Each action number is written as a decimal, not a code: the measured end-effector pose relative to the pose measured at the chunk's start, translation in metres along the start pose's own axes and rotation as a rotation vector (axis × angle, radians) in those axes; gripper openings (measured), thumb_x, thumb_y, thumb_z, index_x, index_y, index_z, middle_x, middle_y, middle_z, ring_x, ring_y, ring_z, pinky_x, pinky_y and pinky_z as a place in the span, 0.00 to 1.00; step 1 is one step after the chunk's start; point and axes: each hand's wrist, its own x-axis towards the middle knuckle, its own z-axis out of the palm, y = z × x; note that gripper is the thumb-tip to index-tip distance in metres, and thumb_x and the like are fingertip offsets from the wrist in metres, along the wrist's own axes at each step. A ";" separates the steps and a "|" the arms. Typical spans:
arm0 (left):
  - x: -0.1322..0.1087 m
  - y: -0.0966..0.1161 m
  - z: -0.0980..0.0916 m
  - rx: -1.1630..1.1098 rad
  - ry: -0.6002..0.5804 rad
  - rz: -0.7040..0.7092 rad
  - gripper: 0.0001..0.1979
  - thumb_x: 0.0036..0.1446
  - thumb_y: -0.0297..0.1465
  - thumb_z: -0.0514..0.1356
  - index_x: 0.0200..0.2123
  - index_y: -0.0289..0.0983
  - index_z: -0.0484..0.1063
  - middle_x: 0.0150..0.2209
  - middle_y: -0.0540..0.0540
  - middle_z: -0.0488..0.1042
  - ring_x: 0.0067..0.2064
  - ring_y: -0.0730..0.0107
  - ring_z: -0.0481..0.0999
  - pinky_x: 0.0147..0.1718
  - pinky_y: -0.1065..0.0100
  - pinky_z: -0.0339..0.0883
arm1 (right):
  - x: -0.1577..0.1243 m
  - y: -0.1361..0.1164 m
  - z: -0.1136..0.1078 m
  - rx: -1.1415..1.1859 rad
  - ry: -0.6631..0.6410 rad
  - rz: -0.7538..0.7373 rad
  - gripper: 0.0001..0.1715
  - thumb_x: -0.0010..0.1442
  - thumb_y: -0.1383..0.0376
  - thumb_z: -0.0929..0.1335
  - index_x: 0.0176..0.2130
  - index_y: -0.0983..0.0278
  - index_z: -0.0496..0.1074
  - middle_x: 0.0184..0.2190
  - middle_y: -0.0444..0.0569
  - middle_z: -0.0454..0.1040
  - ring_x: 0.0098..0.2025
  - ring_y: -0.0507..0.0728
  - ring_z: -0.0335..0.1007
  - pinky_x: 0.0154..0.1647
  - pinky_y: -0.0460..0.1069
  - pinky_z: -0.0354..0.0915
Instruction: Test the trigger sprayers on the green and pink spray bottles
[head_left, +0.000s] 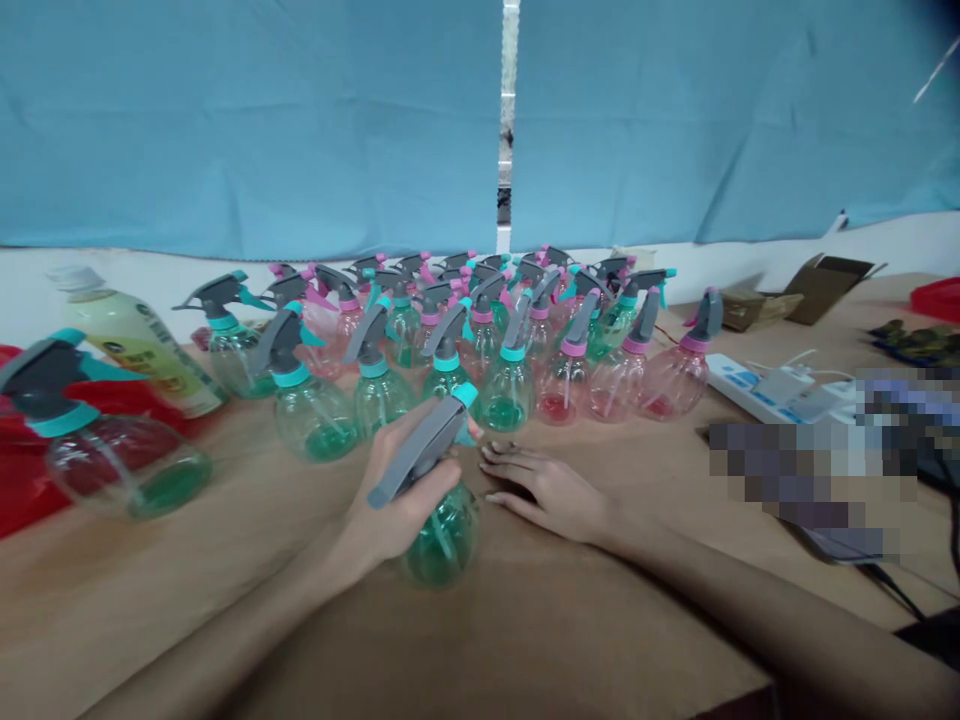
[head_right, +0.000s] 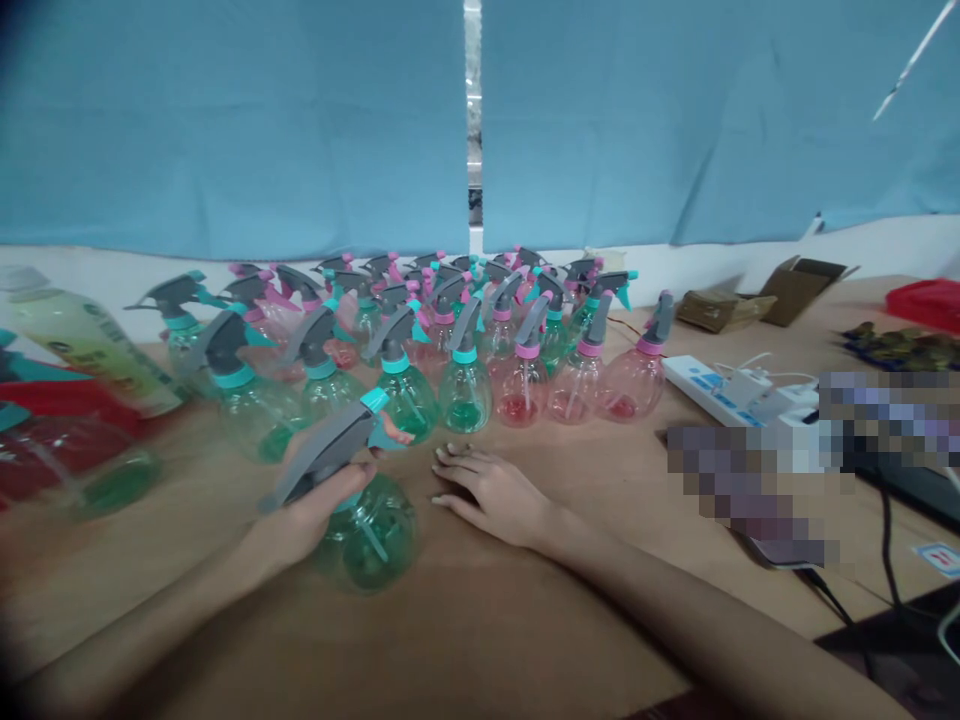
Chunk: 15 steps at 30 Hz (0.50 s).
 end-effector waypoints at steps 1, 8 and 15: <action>0.000 -0.001 0.001 -0.017 0.002 -0.003 0.15 0.50 0.26 0.53 0.41 0.44 0.71 0.28 0.53 0.70 0.26 0.71 0.68 0.26 0.69 0.63 | 0.000 0.000 0.000 -0.002 -0.004 0.000 0.26 0.65 0.55 0.60 0.57 0.65 0.64 0.57 0.52 0.67 0.61 0.57 0.58 0.63 0.56 0.55; -0.002 -0.005 0.007 -0.049 0.031 -0.078 0.17 0.54 0.29 0.54 0.48 0.43 0.70 0.30 0.51 0.72 0.31 0.68 0.72 0.31 0.67 0.67 | -0.003 0.000 0.000 -0.052 -0.014 0.015 0.26 0.66 0.55 0.59 0.58 0.65 0.63 0.59 0.52 0.65 0.62 0.58 0.57 0.63 0.57 0.55; -0.004 -0.008 0.006 -0.012 0.029 -0.117 0.16 0.56 0.31 0.55 0.49 0.44 0.69 0.31 0.49 0.74 0.33 0.65 0.74 0.32 0.66 0.69 | -0.005 -0.004 -0.002 -0.098 -0.038 0.040 0.27 0.66 0.56 0.59 0.59 0.66 0.62 0.60 0.52 0.63 0.63 0.57 0.55 0.64 0.55 0.53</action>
